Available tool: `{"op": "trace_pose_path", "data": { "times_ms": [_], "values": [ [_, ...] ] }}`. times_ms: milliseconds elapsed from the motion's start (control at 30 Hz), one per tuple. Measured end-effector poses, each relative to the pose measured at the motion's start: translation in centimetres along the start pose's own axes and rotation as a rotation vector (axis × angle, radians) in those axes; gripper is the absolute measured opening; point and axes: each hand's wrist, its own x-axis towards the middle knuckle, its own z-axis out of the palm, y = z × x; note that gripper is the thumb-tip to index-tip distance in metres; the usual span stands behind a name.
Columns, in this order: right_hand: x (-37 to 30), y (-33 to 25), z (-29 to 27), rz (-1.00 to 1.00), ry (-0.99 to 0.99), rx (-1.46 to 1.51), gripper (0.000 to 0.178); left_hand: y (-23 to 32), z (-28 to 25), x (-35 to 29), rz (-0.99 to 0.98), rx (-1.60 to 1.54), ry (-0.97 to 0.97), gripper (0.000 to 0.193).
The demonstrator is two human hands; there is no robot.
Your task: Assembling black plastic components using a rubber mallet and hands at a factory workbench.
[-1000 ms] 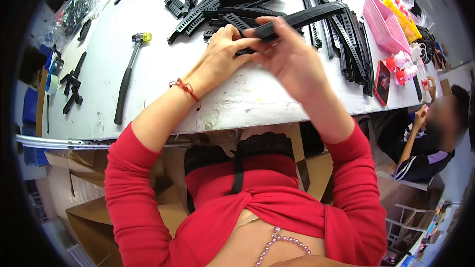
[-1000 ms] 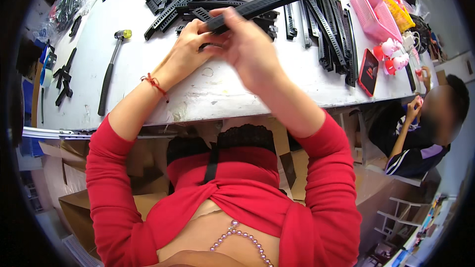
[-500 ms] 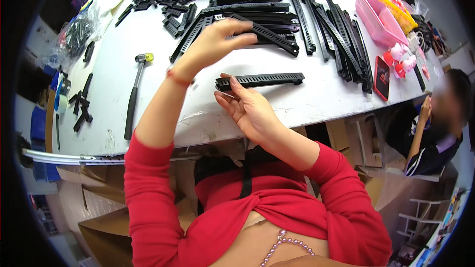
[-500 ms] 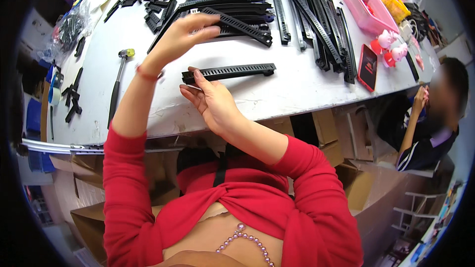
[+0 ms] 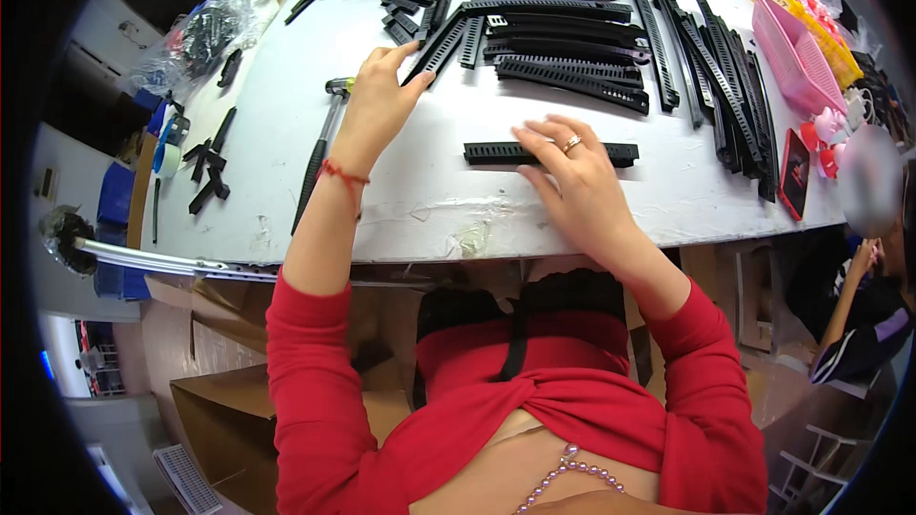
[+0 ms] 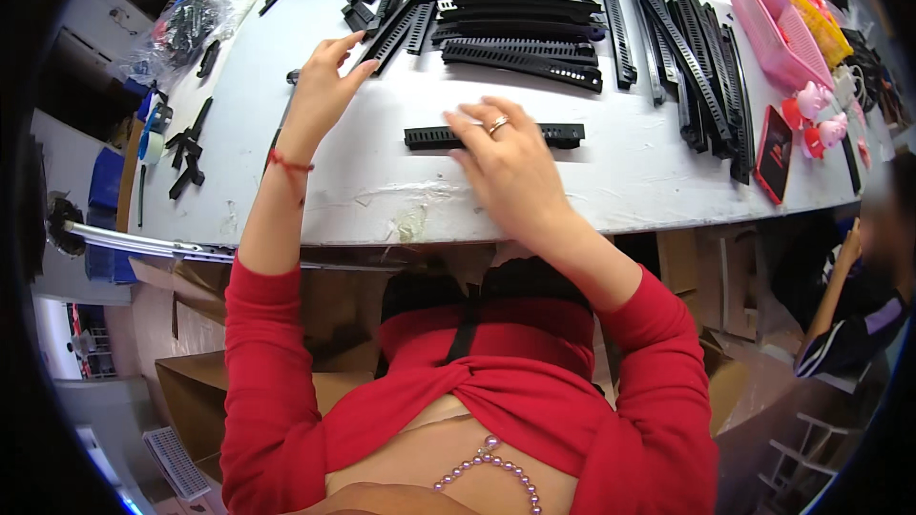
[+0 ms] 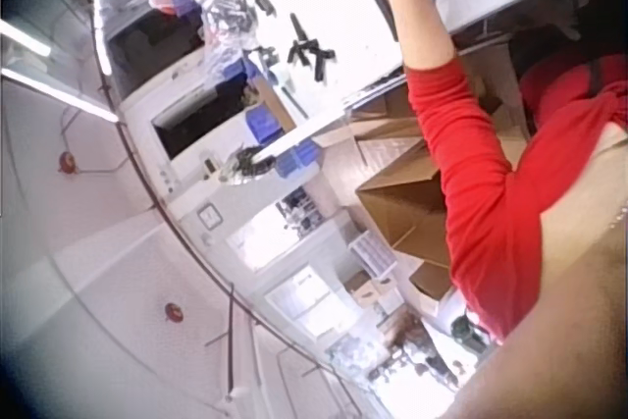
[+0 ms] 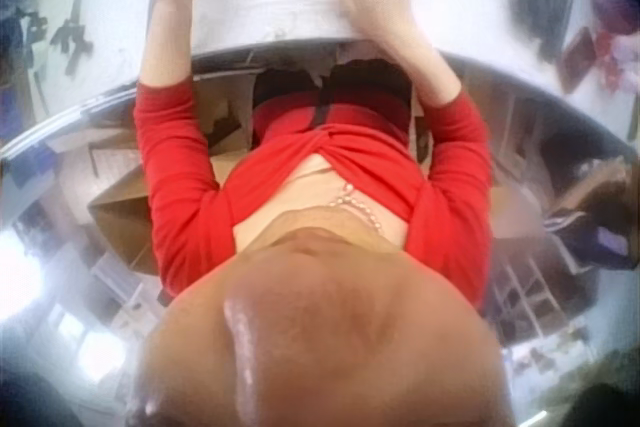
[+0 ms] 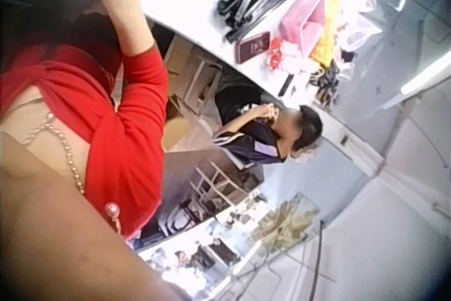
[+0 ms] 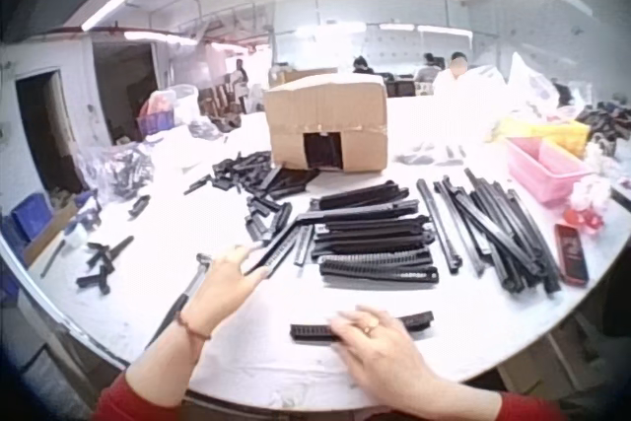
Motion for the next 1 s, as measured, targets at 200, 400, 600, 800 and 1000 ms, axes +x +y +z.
{"op": "trace_pose_path", "data": {
  "times_ms": [200, 400, 600, 800, 1000],
  "values": [
    [-1.0, 1.8, 1.7, 0.024, -0.035, -0.115, 0.038, -1.7, 2.9, 2.4, -0.176, 0.150, -0.171, 0.061],
    [-1.3, 1.7, 1.9, 0.012, -0.037, -0.144, 0.038, 1.3, 3.6, 5.9, -0.339, 0.127, -0.337, 0.043],
    [-1.3, 1.8, 2.1, 0.009, -0.031, -0.122, 0.039, 0.3, 5.9, 9.3, -0.041, 0.216, -0.121, 0.027],
    [-1.3, 1.7, 2.0, -0.011, -0.008, -0.121, 0.040, 2.4, 6.7, 13.6, 0.297, 0.123, 0.042, 0.029],
    [-1.4, 1.7, 2.0, -0.011, -0.026, -0.122, 0.040, 4.7, 9.6, 17.5, 0.600, 0.410, -0.323, 0.040]
  ]
}}
